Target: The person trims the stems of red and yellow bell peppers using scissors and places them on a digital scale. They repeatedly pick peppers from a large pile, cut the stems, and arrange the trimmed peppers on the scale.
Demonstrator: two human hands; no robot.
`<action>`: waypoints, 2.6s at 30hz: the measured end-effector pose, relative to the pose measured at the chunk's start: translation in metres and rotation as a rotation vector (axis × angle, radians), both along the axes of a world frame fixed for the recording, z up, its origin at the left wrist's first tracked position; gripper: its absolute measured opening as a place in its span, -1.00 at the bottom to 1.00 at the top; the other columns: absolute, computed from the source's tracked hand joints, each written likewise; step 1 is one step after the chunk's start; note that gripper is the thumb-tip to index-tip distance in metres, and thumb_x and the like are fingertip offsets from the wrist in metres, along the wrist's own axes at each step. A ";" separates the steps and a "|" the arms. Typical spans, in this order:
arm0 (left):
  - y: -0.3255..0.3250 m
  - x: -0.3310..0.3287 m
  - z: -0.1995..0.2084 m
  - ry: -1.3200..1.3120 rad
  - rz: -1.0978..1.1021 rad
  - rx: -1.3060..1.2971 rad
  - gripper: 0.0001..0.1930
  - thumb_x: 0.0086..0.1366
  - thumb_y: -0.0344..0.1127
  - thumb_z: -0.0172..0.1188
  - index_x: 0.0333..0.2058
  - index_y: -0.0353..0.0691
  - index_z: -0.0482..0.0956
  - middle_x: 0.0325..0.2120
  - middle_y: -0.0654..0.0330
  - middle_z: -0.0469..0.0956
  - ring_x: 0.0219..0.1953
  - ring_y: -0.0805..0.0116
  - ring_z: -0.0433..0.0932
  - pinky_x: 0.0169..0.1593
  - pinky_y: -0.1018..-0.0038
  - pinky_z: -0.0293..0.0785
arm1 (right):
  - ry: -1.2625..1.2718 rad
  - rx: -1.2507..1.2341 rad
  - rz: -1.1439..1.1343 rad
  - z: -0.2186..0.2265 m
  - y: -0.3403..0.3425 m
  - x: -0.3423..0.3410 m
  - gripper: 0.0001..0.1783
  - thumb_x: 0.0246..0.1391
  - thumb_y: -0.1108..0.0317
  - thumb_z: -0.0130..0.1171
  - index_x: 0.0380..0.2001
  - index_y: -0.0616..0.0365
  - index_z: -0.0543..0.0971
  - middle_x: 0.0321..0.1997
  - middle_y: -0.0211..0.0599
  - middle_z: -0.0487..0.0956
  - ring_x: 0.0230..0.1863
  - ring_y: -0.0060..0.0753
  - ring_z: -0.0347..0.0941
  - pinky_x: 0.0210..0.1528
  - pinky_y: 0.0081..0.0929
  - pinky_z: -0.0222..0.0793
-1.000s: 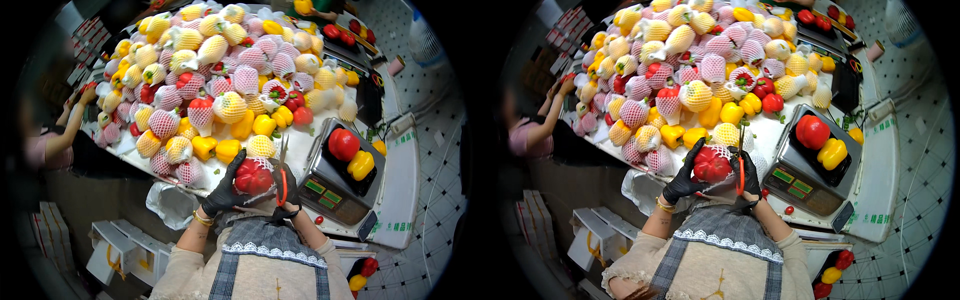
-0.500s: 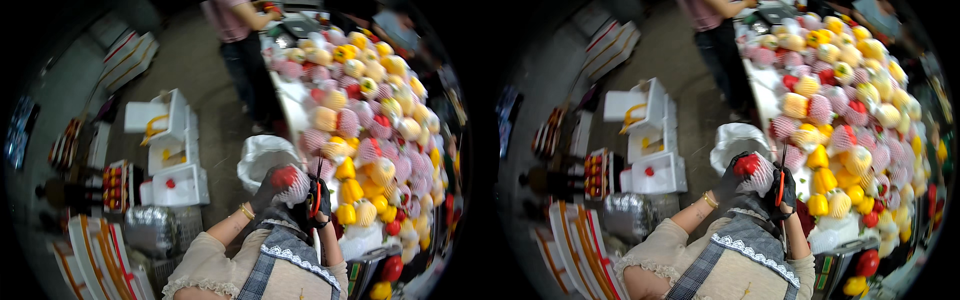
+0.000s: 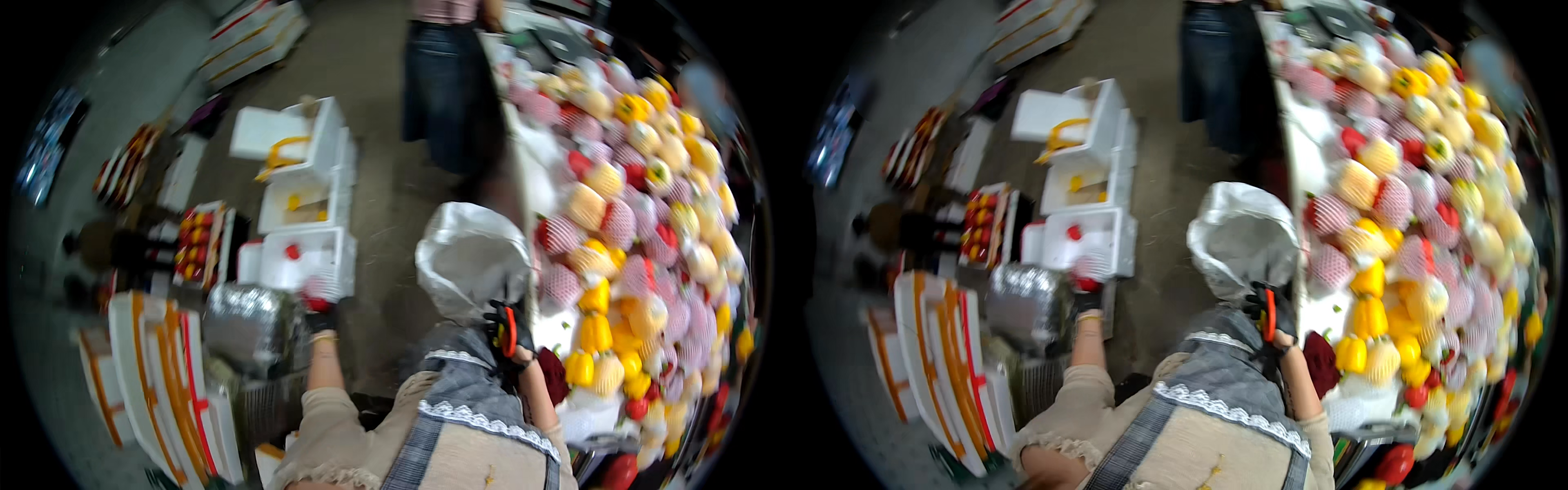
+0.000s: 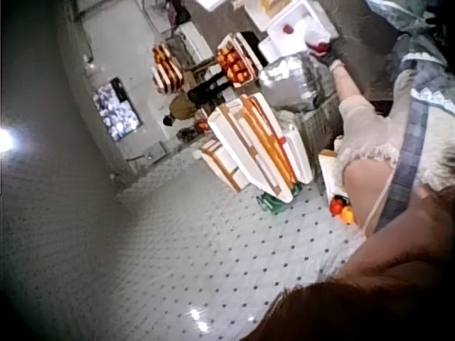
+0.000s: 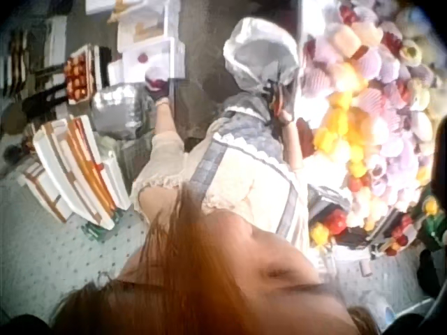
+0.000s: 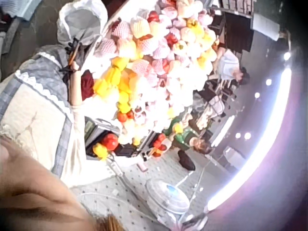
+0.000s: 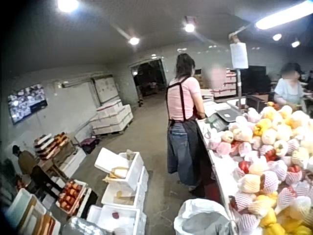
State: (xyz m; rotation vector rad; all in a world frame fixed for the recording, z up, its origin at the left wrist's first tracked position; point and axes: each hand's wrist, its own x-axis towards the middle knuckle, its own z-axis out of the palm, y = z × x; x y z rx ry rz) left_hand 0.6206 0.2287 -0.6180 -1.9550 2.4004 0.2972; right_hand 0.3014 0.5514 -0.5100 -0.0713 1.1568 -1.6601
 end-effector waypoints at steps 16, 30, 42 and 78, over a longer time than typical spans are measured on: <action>0.165 -0.444 0.165 1.107 -1.426 0.316 -0.49 -0.04 -0.41 0.25 -0.05 -0.23 0.38 -0.14 0.09 0.45 -0.05 0.17 0.39 0.04 0.36 0.27 | 0.229 0.065 -0.477 0.043 0.111 0.010 -0.46 -0.12 0.34 0.10 0.01 0.23 0.33 -0.25 -0.37 0.48 -0.34 -0.64 0.36 -0.35 -0.80 0.26; 0.205 -0.613 0.192 0.748 -1.820 0.953 -0.17 -0.24 -0.33 0.36 0.08 -0.22 0.17 -0.04 0.07 0.32 0.03 0.18 0.27 0.10 0.31 0.23 | 0.641 0.396 -1.034 0.022 0.159 0.037 -0.59 0.03 0.40 0.03 0.00 0.17 0.35 -0.01 -0.19 0.41 0.03 -0.29 0.31 0.03 -0.46 0.24; 0.352 -0.420 0.185 0.436 -1.361 1.545 -0.59 0.28 -0.10 -0.08 -0.02 -0.27 0.33 -0.32 0.16 0.51 -0.31 0.29 0.52 -0.26 0.48 0.43 | 0.931 0.452 -1.224 0.083 0.193 0.017 -0.30 -0.04 0.32 0.16 0.13 0.27 0.10 0.12 -0.08 0.24 0.14 -0.22 0.18 0.16 -0.36 0.10; 0.391 -0.373 0.209 0.818 -0.575 2.097 -0.26 0.12 0.12 0.05 0.13 -0.21 0.03 0.08 0.07 0.16 0.12 0.09 0.20 0.15 0.10 0.17 | 1.084 1.018 -0.928 0.086 0.218 0.036 -0.69 -0.18 0.36 0.14 -0.28 0.17 0.45 -0.47 -0.14 0.45 -0.45 -0.12 0.43 -0.45 -0.32 0.32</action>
